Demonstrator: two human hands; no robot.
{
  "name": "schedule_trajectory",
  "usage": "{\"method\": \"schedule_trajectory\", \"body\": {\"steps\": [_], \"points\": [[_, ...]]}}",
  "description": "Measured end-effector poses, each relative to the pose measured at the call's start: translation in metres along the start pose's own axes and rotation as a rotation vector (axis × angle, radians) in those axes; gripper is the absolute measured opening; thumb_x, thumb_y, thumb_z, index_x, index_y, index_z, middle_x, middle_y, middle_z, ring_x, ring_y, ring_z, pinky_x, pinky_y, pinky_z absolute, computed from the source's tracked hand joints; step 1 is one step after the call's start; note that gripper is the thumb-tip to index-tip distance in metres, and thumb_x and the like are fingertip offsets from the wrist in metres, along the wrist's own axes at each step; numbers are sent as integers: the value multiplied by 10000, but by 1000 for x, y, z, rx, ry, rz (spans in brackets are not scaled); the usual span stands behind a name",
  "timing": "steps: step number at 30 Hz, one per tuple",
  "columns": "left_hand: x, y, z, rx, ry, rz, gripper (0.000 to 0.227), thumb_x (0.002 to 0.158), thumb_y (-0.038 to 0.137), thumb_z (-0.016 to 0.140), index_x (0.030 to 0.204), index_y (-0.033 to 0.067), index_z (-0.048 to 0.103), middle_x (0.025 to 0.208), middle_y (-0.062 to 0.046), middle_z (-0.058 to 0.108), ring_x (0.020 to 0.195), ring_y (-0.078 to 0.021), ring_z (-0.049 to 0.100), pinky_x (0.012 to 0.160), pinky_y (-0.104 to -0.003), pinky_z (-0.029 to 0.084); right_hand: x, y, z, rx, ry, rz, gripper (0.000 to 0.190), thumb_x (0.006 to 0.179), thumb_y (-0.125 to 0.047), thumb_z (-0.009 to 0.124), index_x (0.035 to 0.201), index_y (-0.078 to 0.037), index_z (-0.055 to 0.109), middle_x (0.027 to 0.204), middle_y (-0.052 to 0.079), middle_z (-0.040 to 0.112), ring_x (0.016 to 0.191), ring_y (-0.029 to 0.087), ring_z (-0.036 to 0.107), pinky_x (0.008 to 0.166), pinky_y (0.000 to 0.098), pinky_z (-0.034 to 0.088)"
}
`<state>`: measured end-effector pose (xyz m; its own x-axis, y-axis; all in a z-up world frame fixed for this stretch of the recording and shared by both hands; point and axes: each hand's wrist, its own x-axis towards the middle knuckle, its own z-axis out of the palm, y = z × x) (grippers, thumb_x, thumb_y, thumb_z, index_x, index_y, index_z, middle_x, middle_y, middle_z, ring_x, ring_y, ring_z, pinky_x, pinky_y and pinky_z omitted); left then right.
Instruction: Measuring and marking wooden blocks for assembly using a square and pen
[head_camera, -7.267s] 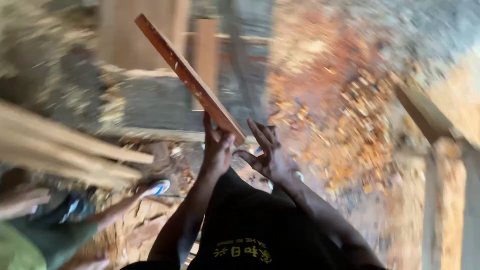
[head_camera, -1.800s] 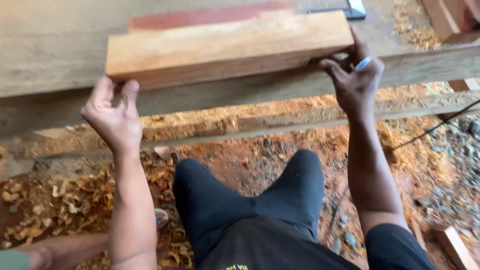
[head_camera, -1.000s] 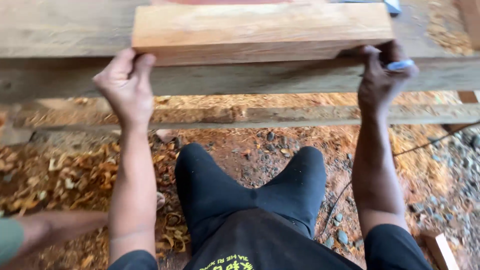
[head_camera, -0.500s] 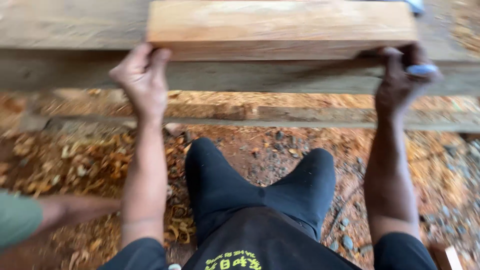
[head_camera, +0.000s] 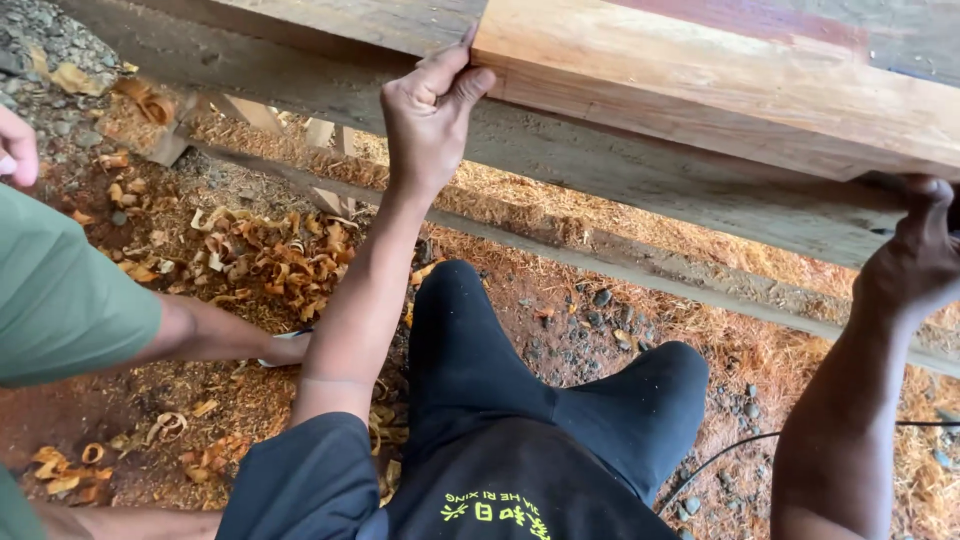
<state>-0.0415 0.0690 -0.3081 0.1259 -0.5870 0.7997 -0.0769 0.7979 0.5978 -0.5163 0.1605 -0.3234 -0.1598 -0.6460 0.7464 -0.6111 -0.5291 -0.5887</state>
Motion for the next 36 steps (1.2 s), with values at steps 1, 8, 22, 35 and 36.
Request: {"method": "schedule_trajectory", "body": {"steps": [1, 8, 22, 35, 36], "points": [[0, 1, 0, 3, 4, 1, 174, 957, -10, 721, 1127, -30, 696, 1082, -194, 758, 851, -246, 789, 751, -267, 671, 0, 0, 0, 2, -3, -3, 164, 1335, 22, 543, 1286, 92, 684, 1258, 192, 725, 1019, 227, 664, 925, 339, 562], [-3, -2, 3, -32, 26, -24, 239, 952, -16, 734, 1185, 3, 686, 1197, -181, 723, 967, -240, 784, 854, -251, 676, 0, 5, -1, -11, -64, -84, 193, 1266, 140, 409, 1269, 140, 602, 1286, 260, 671, 1086, 313, 639, 1061, 413, 552], [-6, -7, 3, 62, 42, 2, 283, 960, 26, 742, 1233, 37, 670, 1116, -158, 767, 793, -174, 759, 672, -194, 645, -2, 32, -8, -381, -52, -207, 147, 1237, 74, 459, 1270, 58, 601, 1267, 132, 691, 975, 193, 602, 906, 304, 508], [-4, 2, 4, 59, 34, 7, 241, 965, 30, 729, 1198, -6, 678, 1170, -168, 740, 936, -226, 783, 827, -257, 670, -2, 61, -17, -803, -9, -297, 117, 1206, 12, 514, 1271, -23, 605, 1246, 6, 718, 859, 72, 570, 745, 193, 467], [-5, 0, 3, 39, 31, 7, 223, 969, 36, 721, 1184, -11, 680, 1154, -173, 744, 901, -228, 788, 801, -256, 680, -1, 63, -17, -844, -11, -313, 116, 1202, 6, 521, 1271, -32, 606, 1244, -7, 722, 846, 59, 566, 727, 181, 462]]}}
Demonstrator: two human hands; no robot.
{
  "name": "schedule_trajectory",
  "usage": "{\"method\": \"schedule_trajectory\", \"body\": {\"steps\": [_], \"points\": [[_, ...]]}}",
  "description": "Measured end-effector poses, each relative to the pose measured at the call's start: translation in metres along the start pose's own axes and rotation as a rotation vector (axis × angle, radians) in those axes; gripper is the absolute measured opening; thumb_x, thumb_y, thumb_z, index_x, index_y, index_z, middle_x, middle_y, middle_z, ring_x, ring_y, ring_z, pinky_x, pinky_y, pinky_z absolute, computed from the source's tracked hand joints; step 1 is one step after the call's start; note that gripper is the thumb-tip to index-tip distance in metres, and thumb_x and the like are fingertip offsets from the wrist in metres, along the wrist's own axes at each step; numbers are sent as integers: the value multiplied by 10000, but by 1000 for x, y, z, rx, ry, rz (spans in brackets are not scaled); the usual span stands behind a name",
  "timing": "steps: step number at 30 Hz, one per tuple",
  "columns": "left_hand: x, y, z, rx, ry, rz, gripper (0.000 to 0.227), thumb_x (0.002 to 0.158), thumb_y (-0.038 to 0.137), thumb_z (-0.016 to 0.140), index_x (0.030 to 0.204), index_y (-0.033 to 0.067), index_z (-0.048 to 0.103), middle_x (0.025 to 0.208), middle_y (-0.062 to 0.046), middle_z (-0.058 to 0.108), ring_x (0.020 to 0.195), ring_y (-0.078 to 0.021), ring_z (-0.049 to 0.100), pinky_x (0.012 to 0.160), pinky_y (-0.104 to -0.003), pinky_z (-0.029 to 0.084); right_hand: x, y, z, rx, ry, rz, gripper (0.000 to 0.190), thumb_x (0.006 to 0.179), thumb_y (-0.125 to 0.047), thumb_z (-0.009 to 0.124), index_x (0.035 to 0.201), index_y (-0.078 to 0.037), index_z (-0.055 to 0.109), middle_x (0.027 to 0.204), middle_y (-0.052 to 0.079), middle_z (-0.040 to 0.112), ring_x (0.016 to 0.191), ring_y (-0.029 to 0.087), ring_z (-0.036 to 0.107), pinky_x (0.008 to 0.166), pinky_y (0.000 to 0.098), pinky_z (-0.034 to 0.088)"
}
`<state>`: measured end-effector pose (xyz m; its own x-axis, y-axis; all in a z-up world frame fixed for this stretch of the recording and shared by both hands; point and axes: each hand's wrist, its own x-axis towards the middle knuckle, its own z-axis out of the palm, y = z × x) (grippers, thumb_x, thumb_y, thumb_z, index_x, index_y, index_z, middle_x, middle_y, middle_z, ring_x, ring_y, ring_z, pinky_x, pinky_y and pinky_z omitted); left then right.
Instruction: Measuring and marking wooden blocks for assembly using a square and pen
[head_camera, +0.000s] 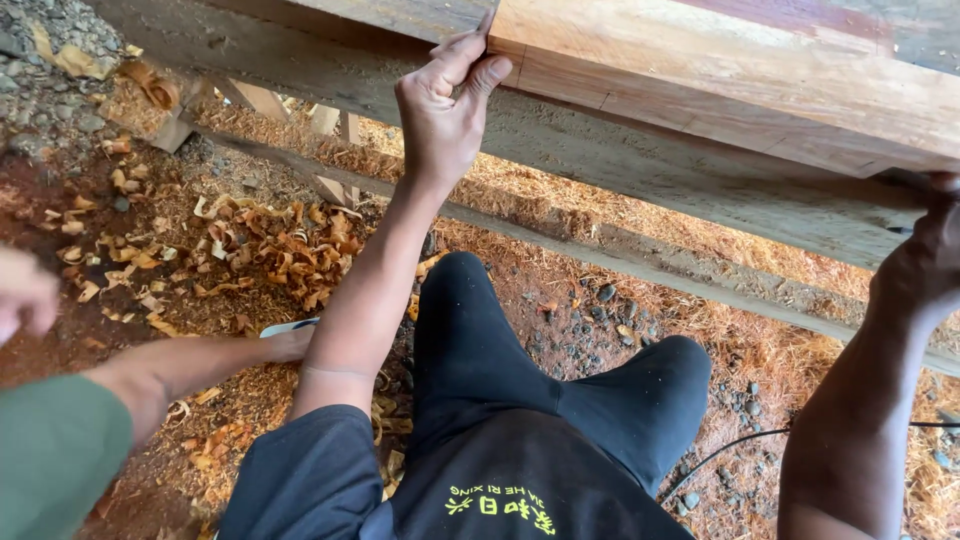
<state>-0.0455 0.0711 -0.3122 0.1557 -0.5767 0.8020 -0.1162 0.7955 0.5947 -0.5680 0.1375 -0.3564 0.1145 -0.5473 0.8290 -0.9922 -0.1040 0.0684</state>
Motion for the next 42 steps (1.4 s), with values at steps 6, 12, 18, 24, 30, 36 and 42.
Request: {"method": "schedule_trajectory", "body": {"steps": [6, 12, 18, 24, 30, 36, 42], "points": [[-2, -2, 1, 38, -6, 5, 286, 985, 61, 723, 1256, 6, 649, 1188, -184, 742, 930, -221, 787, 790, -229, 677, -4, 11, 8, -163, 8, -55, 115, 1188, -17, 547, 1271, -65, 610, 1234, -59, 737, 794, 8, 555, 655, 134, 446], [0, -4, 2, 91, -8, 58, 274, 1011, 180, 673, 1148, -58, 675, 1093, -217, 755, 859, -264, 797, 724, -269, 683, -11, 20, 13, -346, 17, -83, 121, 1173, -38, 574, 1271, -97, 616, 1223, -108, 756, 741, -43, 545, 583, 87, 430], [0, 2, 0, 56, -15, 10, 264, 986, 114, 701, 1169, -71, 662, 1151, -237, 726, 1005, -306, 775, 891, -333, 662, -17, 34, 23, -526, 11, -103, 134, 1158, -56, 603, 1270, -126, 624, 1213, -154, 777, 689, -91, 538, 511, 42, 417], [10, 36, 2, 259, -62, 87, 246, 1034, 152, 669, 1078, -79, 742, 790, -120, 719, 584, -165, 539, 521, -292, 400, 33, -49, -32, 1017, 193, 382, 155, 1055, 177, 621, 971, 55, 575, 931, 120, 620, 809, 202, 546, 833, 333, 503], [5, 1, -9, 125, -132, 156, 205, 1116, 24, 675, 1053, -170, 691, 832, -229, 705, 632, -257, 615, 555, -315, 479, 55, -80, -57, 895, 206, 356, 152, 965, 235, 682, 1037, 102, 701, 902, 157, 721, 691, 161, 556, 654, 266, 449], [2, 3, -13, 172, -124, 127, 269, 1142, 47, 707, 970, -159, 688, 728, -163, 624, 545, -211, 474, 508, -306, 347, 56, -80, -59, 854, 204, 326, 506, 971, 253, 710, 1416, 55, 574, 973, 201, 731, 811, 227, 685, 722, 284, 565], [2, -6, -18, 252, -131, 177, 173, 1122, -71, 723, 974, -158, 700, 729, -170, 624, 577, -234, 508, 542, -325, 393, 59, -79, -60, 827, 234, 261, 462, 959, 240, 727, 1364, 73, 579, 1078, 256, 753, 841, 254, 711, 759, 311, 621]]}}
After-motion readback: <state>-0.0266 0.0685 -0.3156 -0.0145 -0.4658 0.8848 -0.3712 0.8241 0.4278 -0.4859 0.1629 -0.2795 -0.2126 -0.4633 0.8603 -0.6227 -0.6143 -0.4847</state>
